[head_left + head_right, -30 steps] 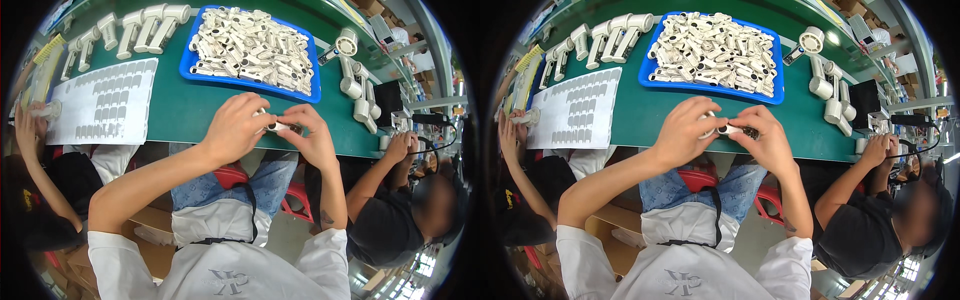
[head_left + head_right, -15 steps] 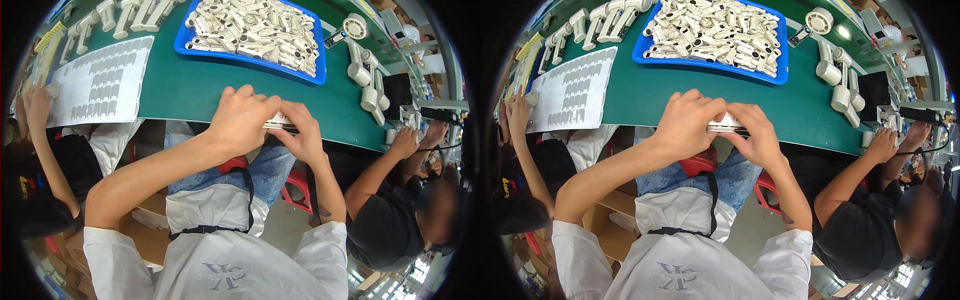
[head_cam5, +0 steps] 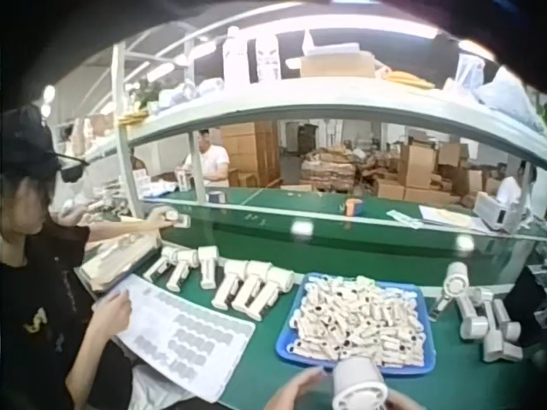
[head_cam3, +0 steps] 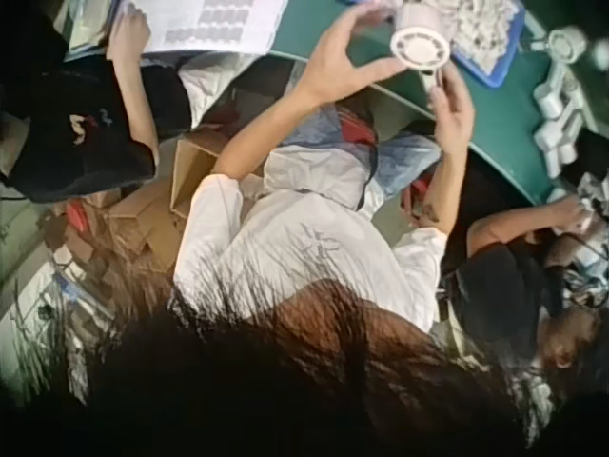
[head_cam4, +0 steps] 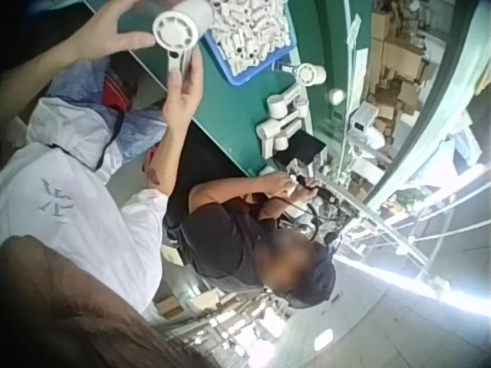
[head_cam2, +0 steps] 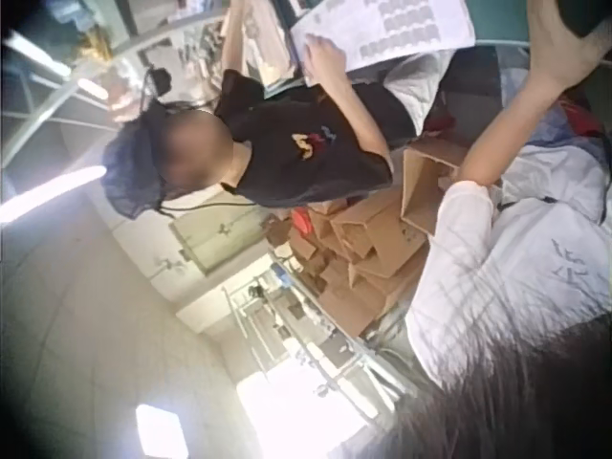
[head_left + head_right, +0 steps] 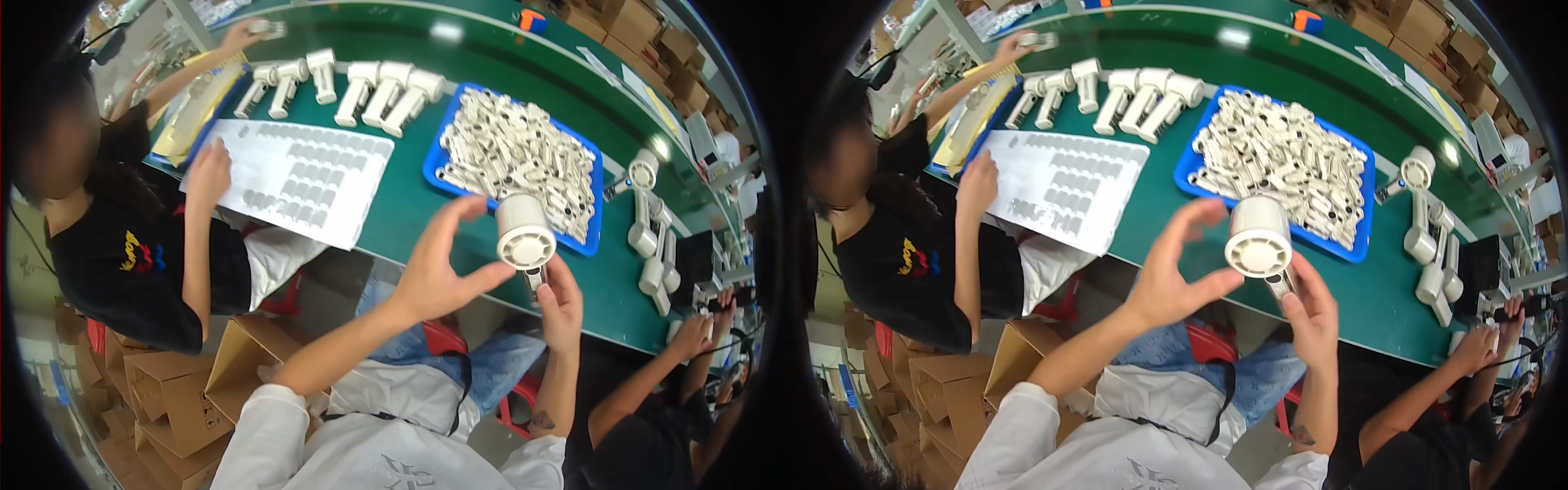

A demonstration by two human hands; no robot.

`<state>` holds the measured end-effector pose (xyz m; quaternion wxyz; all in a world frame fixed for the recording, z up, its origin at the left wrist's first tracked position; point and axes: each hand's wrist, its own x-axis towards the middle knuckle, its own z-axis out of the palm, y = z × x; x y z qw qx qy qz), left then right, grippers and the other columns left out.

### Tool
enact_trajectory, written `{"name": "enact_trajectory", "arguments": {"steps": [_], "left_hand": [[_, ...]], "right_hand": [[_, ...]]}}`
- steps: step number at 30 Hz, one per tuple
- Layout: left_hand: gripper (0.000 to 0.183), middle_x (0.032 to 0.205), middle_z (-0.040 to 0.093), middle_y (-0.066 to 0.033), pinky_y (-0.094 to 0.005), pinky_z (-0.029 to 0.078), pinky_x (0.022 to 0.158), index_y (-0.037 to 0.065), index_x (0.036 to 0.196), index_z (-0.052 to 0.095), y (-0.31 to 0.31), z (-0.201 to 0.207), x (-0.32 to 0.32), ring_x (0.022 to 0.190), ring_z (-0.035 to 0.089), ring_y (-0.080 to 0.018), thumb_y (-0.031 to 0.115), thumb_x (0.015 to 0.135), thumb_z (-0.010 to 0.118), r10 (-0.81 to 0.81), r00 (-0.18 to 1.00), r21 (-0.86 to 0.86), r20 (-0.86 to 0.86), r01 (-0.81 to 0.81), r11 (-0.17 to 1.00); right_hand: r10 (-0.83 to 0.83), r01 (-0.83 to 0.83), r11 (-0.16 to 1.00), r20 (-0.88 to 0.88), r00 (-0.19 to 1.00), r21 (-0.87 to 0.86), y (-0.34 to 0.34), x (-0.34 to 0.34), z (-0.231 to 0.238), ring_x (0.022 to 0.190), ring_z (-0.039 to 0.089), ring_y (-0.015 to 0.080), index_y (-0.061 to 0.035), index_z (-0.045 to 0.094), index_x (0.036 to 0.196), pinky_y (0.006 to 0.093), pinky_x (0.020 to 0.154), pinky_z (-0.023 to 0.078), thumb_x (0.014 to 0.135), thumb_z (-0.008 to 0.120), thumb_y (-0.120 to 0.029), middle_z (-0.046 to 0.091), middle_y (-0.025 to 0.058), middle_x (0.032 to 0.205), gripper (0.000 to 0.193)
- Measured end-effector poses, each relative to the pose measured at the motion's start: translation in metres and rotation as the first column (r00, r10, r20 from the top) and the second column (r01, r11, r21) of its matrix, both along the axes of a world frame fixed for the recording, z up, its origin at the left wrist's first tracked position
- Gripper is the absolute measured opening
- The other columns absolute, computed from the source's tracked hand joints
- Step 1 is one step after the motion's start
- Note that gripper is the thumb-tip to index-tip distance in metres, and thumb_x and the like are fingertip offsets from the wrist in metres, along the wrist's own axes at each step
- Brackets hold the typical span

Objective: The person assembles white plastic components by hand at a workstation. They pick up a cylindrical part and a circular part, fit them together, and place the assembled unit on the table. This process is repeated continuously.

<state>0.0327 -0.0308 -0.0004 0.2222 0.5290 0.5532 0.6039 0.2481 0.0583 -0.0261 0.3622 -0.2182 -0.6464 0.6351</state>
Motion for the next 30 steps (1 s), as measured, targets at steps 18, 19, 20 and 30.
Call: {"name": "enact_trajectory", "arguments": {"steps": [18,19,20,30], "left_hand": [[0.071,0.131,0.059,-0.0268,-0.0440,0.041,0.106,-0.006,0.131,0.058,0.085,-0.077,-0.382,0.121,0.057,-0.0391,0.043,0.083,0.076,0.631,0.518,-0.034,-0.578,-0.788,0.615],[0.066,0.119,0.065,-0.0272,-0.0454,0.045,0.100,-0.007,0.124,0.062,0.078,-0.080,-0.413,0.114,0.060,-0.0405,0.042,0.082,0.076,0.551,0.505,-0.006,-0.664,-0.741,0.672],[0.058,0.104,0.067,-0.0268,-0.0488,0.047,0.091,-0.007,0.113,0.067,0.065,-0.089,-0.446,0.100,0.062,-0.0423,0.041,0.081,0.077,0.659,0.487,0.107,-0.573,-0.753,0.650],[0.057,0.126,0.062,-0.0219,-0.0483,0.047,0.097,0.003,0.130,0.059,0.108,-0.066,-0.369,0.116,0.059,-0.0403,0.034,0.085,0.073,0.676,0.253,0.101,-0.693,-0.893,0.438]], "right_hand": [[-0.433,0.147,0.835,0.468,0.770,0.530,0.015,0.061,0.039,0.124,0.056,0.0367,-0.0043,0.059,0.133,0.0405,0.103,0.044,0.087,0.070,-0.011,0.057,0.0190,0.136,0.047],[-0.487,0.163,0.800,0.467,0.738,0.577,0.020,0.075,0.041,0.124,0.056,0.0368,-0.0044,0.060,0.132,0.0404,0.103,0.044,0.087,0.070,-0.011,0.057,0.0190,0.135,0.046],[-0.535,0.195,0.766,0.439,0.722,0.613,0.029,0.083,0.042,0.123,0.057,0.0374,-0.0035,0.061,0.129,0.0400,0.103,0.044,0.087,0.070,-0.011,0.058,0.0199,0.133,0.043],[-0.927,0.014,0.329,0.320,0.194,0.944,0.149,0.146,0.018,0.127,0.050,0.0398,-0.0061,0.053,0.136,0.0431,0.107,0.042,0.079,0.076,-0.012,0.053,0.0205,0.138,0.062]]}}
